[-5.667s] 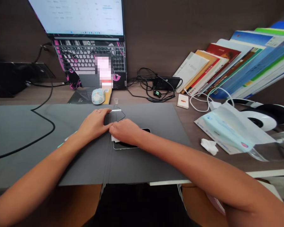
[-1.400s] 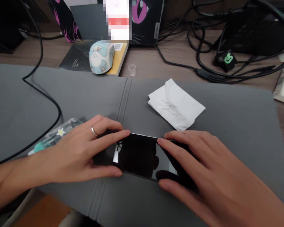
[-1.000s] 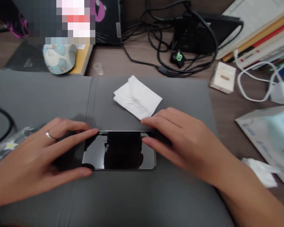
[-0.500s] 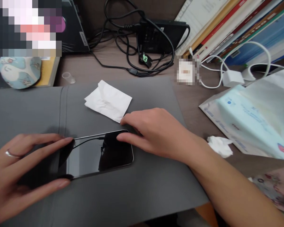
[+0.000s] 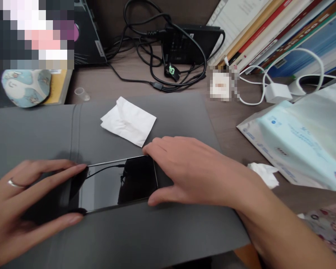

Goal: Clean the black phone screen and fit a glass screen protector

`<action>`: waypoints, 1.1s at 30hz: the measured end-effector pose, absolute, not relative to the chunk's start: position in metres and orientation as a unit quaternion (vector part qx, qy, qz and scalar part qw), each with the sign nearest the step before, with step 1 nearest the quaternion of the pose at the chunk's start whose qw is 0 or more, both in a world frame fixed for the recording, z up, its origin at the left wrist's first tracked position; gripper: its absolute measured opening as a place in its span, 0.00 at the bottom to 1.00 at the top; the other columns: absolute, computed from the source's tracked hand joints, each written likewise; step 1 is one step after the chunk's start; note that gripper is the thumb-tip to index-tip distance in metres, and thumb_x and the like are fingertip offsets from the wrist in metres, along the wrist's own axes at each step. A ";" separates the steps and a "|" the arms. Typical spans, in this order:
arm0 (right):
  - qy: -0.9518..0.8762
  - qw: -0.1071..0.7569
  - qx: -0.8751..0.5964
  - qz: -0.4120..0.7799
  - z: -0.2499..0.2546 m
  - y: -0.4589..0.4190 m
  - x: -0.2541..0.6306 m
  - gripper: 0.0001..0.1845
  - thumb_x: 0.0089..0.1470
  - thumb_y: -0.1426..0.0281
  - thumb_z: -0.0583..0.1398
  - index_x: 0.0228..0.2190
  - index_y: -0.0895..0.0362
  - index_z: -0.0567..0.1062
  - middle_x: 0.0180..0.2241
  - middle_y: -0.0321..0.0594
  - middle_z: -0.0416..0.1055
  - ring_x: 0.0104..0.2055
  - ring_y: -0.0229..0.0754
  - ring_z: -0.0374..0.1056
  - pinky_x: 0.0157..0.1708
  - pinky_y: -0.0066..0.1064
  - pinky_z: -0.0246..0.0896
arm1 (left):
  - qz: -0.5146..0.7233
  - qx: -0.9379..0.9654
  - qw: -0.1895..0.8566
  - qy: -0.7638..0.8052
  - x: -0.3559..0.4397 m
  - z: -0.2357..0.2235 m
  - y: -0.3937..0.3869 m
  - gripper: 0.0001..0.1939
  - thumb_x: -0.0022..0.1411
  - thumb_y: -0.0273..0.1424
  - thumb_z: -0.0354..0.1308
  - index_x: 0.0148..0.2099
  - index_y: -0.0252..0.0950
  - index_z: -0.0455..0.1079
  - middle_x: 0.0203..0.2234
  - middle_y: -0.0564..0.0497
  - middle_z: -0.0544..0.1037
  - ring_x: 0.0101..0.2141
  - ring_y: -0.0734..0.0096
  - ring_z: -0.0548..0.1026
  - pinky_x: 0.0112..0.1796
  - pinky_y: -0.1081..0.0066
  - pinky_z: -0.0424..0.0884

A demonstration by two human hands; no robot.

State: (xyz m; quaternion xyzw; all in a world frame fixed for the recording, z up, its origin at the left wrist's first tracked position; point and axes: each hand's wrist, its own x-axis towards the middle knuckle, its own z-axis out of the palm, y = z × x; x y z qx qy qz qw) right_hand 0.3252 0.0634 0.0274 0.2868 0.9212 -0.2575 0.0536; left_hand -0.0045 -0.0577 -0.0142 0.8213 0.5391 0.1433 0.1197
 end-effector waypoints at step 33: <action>0.964 -0.104 0.185 -0.160 0.011 0.063 0.320 0.36 0.52 0.41 0.63 0.50 0.55 0.72 0.40 0.48 0.71 0.35 0.51 0.69 0.29 0.39 0.63 | 0.123 0.846 0.141 0.500 0.001 0.004 -0.045 0.33 0.66 0.48 0.60 0.64 0.32 0.64 0.55 0.40 0.70 0.49 0.58 0.70 0.46 0.61 0.71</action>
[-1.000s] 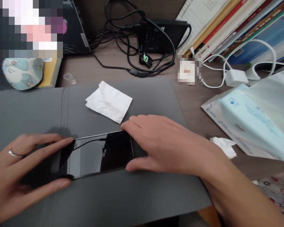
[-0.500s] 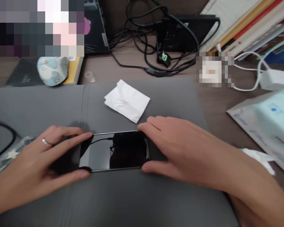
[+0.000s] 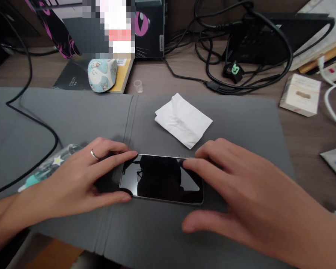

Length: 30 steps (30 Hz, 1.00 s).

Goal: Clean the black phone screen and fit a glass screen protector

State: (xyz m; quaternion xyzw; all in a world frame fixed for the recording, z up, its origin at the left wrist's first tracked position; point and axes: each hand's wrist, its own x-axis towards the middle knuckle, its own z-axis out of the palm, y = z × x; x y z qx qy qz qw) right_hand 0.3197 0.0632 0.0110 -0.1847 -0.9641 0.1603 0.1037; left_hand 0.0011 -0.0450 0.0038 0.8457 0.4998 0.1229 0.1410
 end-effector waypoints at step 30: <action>-0.970 0.136 -0.095 0.178 0.010 0.060 0.290 0.25 0.62 0.49 0.59 0.51 0.51 0.77 0.70 0.50 0.52 0.71 0.62 0.47 0.64 0.59 0.53 | 0.126 0.847 0.136 0.498 0.000 0.003 -0.047 0.33 0.64 0.45 0.62 0.65 0.34 0.63 0.54 0.40 0.69 0.49 0.57 0.70 0.47 0.60 0.72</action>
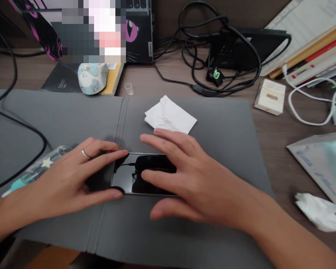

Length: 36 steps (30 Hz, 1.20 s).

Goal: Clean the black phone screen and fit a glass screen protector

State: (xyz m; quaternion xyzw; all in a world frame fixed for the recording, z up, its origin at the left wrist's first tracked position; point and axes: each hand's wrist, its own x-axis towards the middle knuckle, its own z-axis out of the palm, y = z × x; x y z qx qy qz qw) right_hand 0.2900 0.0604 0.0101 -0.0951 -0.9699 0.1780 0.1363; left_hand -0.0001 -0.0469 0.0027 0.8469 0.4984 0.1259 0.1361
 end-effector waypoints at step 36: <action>-0.961 0.139 -0.093 0.218 0.010 0.073 0.297 0.39 0.49 0.36 0.59 0.49 0.51 0.79 0.67 0.51 0.57 0.71 0.65 0.48 0.64 0.62 0.52 | 0.125 0.844 0.143 0.501 -0.002 0.000 -0.048 0.33 0.64 0.47 0.62 0.66 0.37 0.62 0.55 0.40 0.70 0.50 0.55 0.71 0.47 0.57 0.73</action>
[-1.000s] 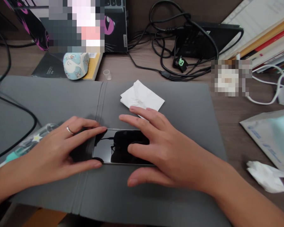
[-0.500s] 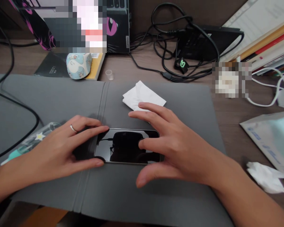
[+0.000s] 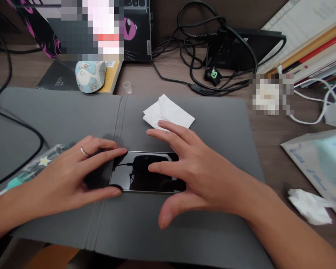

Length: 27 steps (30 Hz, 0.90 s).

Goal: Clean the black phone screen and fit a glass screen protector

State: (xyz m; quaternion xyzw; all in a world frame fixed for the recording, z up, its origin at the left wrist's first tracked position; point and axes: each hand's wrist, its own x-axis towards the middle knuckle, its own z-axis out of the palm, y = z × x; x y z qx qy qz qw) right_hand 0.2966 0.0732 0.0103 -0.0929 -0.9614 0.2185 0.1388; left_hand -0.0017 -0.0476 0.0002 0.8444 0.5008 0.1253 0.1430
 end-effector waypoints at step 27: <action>-0.956 0.166 -0.154 0.187 0.012 0.062 0.287 0.30 0.62 0.45 0.56 0.43 0.57 0.80 0.63 0.56 0.62 0.69 0.64 0.52 0.64 0.59 0.51 | 0.137 0.838 0.147 0.508 0.001 0.001 -0.048 0.32 0.64 0.47 0.62 0.64 0.38 0.62 0.54 0.42 0.71 0.49 0.56 0.71 0.47 0.58 0.74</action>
